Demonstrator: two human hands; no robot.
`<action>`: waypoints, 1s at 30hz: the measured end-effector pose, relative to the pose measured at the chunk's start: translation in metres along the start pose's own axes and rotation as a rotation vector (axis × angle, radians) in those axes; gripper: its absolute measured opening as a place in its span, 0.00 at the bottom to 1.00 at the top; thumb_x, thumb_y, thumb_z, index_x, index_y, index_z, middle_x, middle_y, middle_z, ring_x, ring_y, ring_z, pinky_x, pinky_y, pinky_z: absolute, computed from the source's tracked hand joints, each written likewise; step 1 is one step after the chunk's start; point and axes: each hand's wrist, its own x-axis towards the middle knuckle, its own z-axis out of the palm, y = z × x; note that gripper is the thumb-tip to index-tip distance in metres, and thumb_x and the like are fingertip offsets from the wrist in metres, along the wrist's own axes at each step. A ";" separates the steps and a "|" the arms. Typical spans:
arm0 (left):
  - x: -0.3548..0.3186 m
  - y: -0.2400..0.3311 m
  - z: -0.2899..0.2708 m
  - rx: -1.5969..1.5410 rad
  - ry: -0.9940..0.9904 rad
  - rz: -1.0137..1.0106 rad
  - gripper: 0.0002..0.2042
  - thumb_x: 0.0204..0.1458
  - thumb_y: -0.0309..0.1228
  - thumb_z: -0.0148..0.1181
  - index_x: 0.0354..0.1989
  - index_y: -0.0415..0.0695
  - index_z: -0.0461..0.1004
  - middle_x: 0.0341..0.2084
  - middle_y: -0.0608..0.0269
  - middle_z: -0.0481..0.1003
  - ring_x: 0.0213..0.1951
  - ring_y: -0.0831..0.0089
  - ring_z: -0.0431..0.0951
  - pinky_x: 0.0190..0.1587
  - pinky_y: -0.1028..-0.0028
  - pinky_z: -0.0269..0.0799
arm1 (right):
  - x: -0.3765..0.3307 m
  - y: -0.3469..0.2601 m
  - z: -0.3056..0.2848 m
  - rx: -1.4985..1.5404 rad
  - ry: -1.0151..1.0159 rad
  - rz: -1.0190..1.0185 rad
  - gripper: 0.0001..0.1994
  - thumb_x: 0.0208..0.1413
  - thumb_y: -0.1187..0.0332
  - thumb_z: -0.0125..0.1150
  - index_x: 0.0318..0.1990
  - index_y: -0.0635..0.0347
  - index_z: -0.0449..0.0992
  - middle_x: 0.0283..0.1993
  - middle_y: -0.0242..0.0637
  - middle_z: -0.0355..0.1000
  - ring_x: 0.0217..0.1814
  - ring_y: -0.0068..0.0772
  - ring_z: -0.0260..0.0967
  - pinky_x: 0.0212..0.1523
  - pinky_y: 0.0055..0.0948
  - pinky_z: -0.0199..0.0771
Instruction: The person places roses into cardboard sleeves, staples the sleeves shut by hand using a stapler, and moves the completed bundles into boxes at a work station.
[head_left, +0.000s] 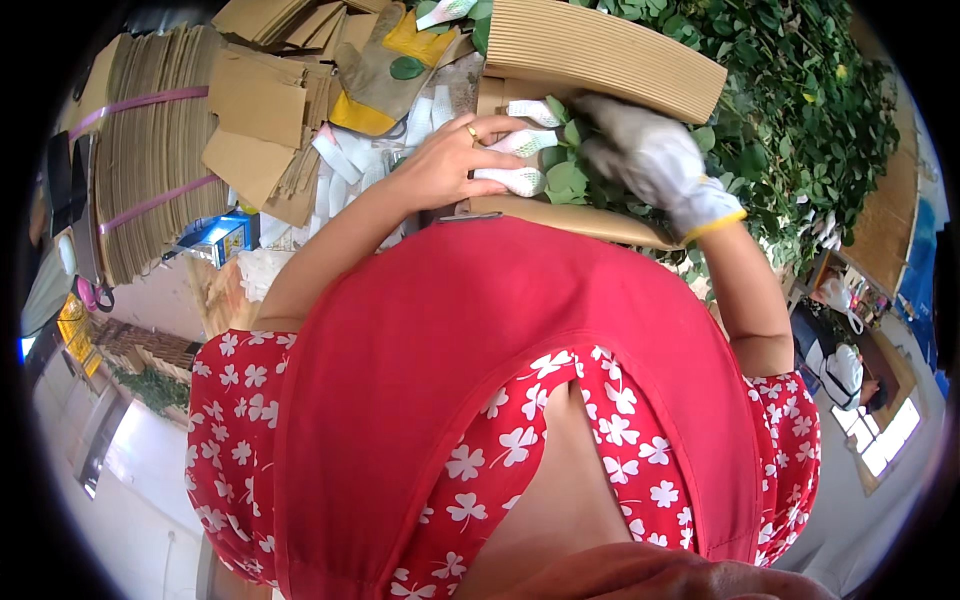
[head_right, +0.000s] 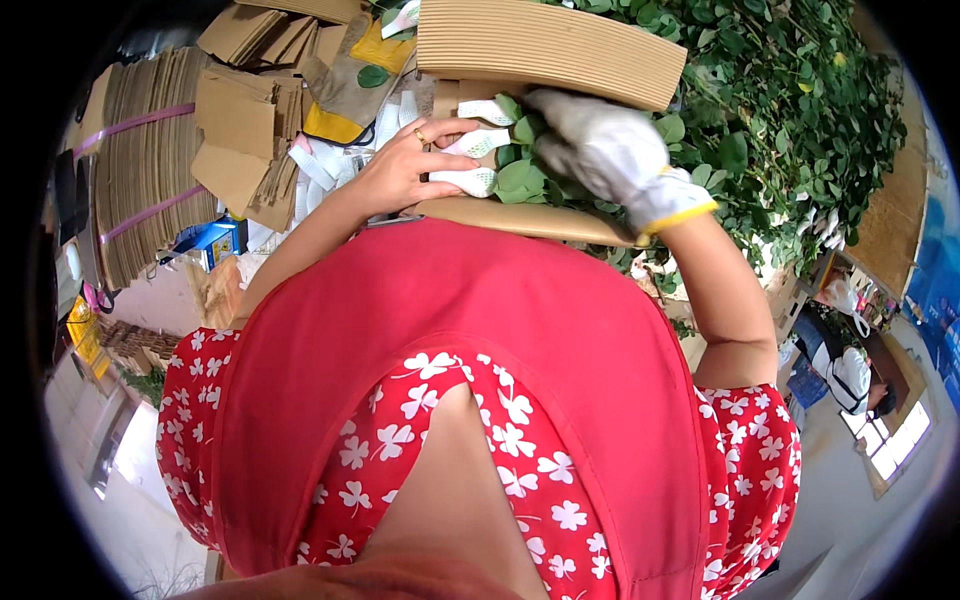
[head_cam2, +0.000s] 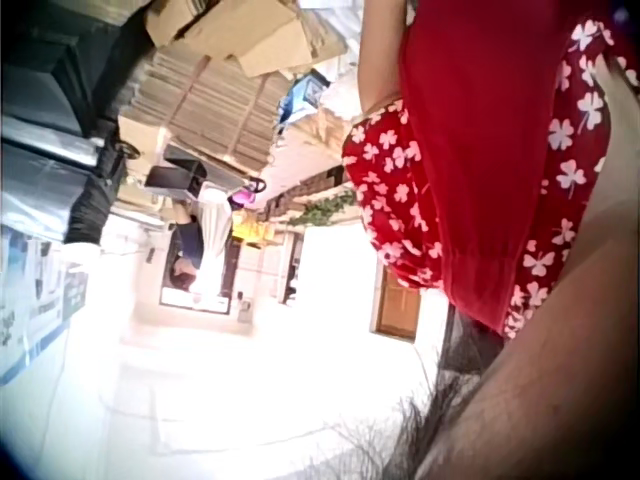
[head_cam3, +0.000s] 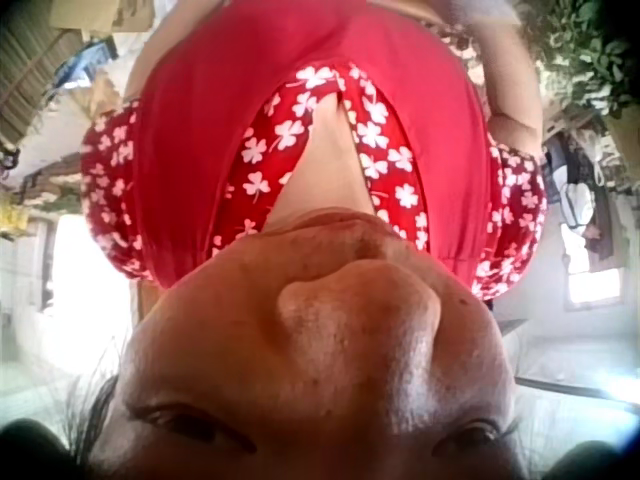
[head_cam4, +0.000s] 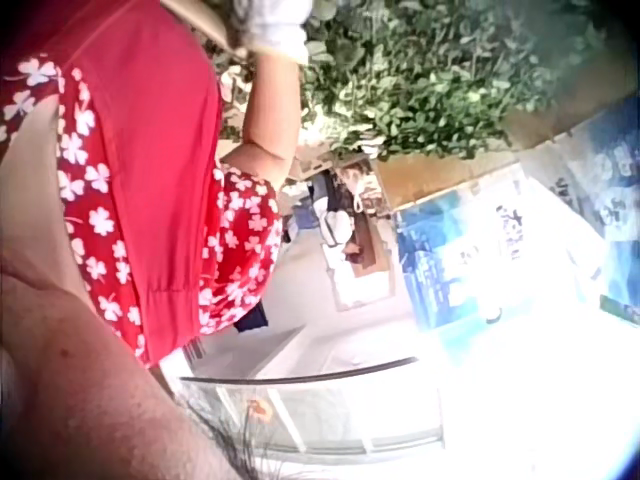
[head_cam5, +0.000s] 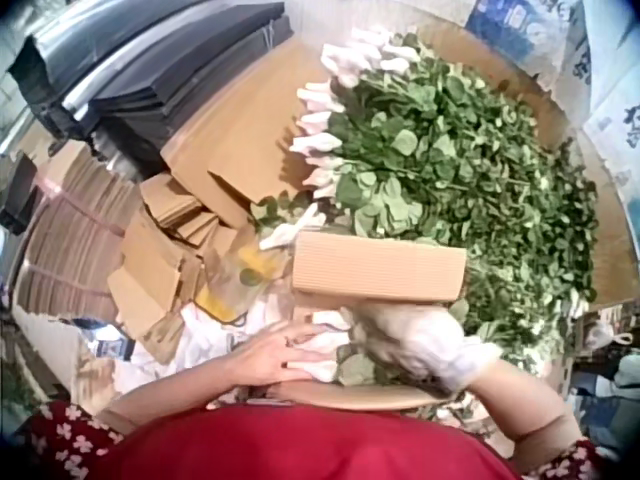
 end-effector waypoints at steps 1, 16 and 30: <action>0.001 0.000 -0.003 -0.011 -0.009 0.045 0.18 0.38 0.32 0.69 0.42 0.52 0.79 0.56 0.62 0.67 0.51 0.60 0.68 0.54 0.64 0.64 | 0.006 -0.004 0.012 -0.110 -0.100 0.033 0.15 0.51 0.64 0.59 0.45 0.58 0.71 0.34 0.50 0.73 0.32 0.50 0.73 0.30 0.41 0.73; 0.000 0.010 -0.014 -0.267 -0.213 -0.324 0.23 0.45 0.32 0.65 0.52 0.50 0.68 0.43 0.64 0.71 0.48 0.65 0.68 0.53 0.68 0.65 | 0.025 -0.021 0.031 -0.142 -0.081 0.017 0.13 0.52 0.64 0.55 0.45 0.54 0.70 0.25 0.46 0.72 0.26 0.51 0.71 0.26 0.45 0.71; 0.020 -0.005 -0.022 -0.229 -0.105 -0.118 0.18 0.50 0.22 0.55 0.52 0.45 0.72 0.49 0.56 0.73 0.51 0.57 0.72 0.53 0.67 0.68 | 0.014 -0.052 -0.010 -0.017 -0.446 -0.079 0.13 0.55 0.59 0.51 0.40 0.57 0.75 0.24 0.48 0.71 0.28 0.50 0.71 0.30 0.43 0.70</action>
